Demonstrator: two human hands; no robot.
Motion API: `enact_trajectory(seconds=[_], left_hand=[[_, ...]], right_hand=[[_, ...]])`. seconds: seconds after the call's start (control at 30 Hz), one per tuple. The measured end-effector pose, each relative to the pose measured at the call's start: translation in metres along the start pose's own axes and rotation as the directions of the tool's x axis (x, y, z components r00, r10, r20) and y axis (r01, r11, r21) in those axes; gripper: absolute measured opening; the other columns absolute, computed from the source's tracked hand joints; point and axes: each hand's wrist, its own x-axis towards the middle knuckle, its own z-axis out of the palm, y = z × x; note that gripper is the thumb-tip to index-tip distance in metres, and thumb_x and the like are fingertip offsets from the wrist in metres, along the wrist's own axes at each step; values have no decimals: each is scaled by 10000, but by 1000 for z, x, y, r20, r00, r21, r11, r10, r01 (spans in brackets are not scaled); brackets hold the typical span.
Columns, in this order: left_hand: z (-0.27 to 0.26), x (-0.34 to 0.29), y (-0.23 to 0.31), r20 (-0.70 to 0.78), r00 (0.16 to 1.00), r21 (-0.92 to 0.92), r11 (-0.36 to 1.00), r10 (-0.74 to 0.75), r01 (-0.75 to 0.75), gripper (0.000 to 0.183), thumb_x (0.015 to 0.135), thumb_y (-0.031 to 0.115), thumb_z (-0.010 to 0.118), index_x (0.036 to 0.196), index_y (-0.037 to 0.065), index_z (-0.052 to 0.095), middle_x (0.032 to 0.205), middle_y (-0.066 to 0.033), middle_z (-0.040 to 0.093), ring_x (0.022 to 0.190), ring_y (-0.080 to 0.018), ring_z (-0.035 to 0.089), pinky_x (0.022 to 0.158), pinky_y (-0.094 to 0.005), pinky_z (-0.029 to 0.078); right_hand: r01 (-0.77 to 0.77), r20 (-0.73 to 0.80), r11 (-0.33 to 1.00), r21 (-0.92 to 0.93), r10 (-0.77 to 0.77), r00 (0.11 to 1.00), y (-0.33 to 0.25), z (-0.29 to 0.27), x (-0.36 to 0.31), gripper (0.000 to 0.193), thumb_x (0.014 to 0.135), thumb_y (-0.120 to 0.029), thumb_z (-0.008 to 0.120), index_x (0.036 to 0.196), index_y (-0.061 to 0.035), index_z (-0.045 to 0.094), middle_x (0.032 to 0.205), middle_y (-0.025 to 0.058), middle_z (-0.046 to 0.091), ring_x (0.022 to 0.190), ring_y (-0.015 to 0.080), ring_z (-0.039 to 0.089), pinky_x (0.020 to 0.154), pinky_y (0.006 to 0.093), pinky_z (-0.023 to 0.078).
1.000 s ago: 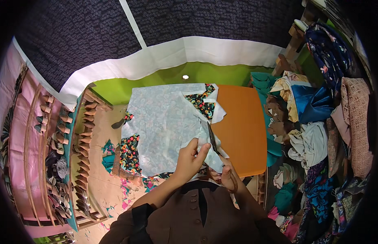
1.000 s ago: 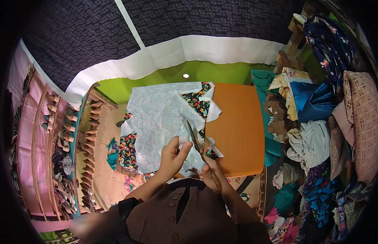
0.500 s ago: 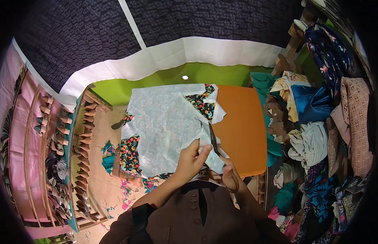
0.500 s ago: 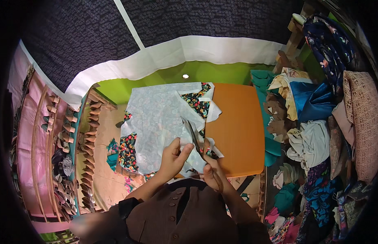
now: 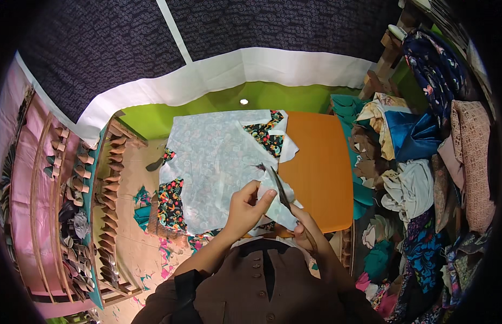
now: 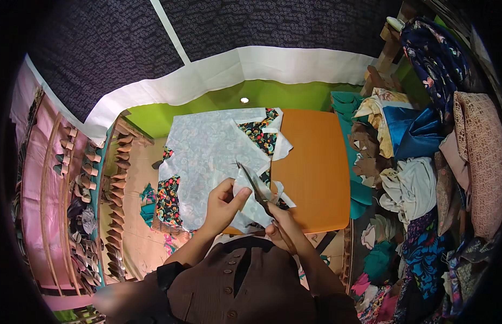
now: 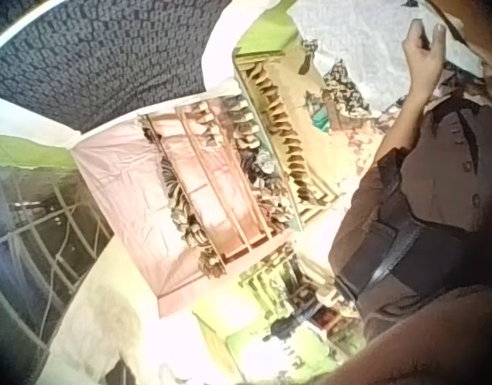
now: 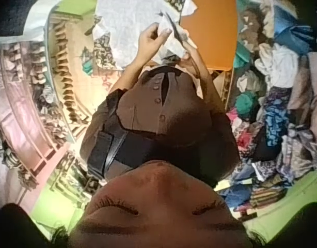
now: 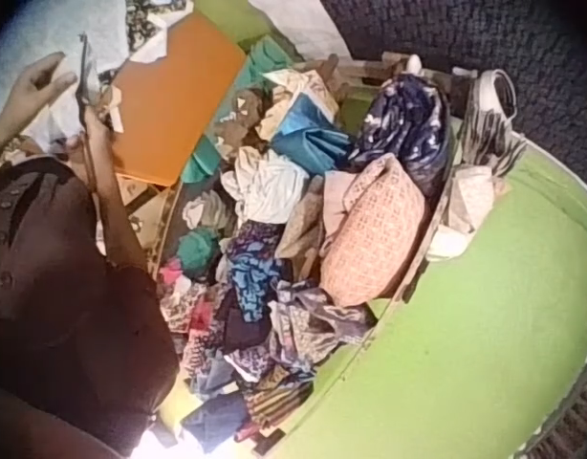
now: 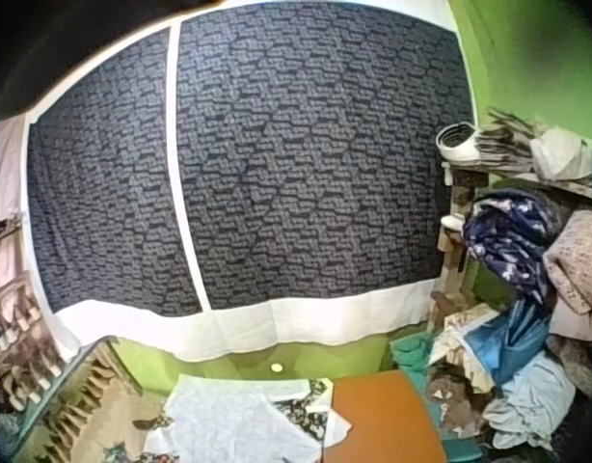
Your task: Cutting pattern pieces out of fabric using scissors.
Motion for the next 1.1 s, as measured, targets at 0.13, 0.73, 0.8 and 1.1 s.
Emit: enact_trajectory(seconds=[0.13,0.73,0.8,1.1], left_hand=[[10,-7,3,-34,999,-29,999,-21,21,183,805,178,580,773,6,525,574,61,435,516,-2,339,442,-174,258],[16,-14,13,-42,996,-83,994,-78,74,125,852,102,492,891,-10,452,727,-19,515,609,-26,446,505,-177,364],[17,-13,7,-55,997,-151,987,-61,52,125,851,100,493,889,-12,453,733,-18,509,619,-26,439,518,-177,363],[15,-12,7,-53,998,-155,988,-36,27,132,851,108,494,895,-13,461,697,-4,495,592,-21,411,496,-182,342]], right_hand=[[-101,54,995,-17,102,993,25,-8,-5,954,665,-729,369,1222,44,325,990,67,501,907,110,439,780,228,358],[69,-138,981,-179,-95,986,15,11,3,814,687,-677,442,1063,44,420,798,139,534,733,163,511,648,276,408],[95,-165,976,-195,-128,978,32,12,4,806,685,-679,442,1041,43,431,781,141,533,719,172,515,641,282,411],[-95,-25,974,204,102,994,46,10,-3,877,612,-719,486,1076,23,421,818,56,502,697,125,463,613,253,396]])
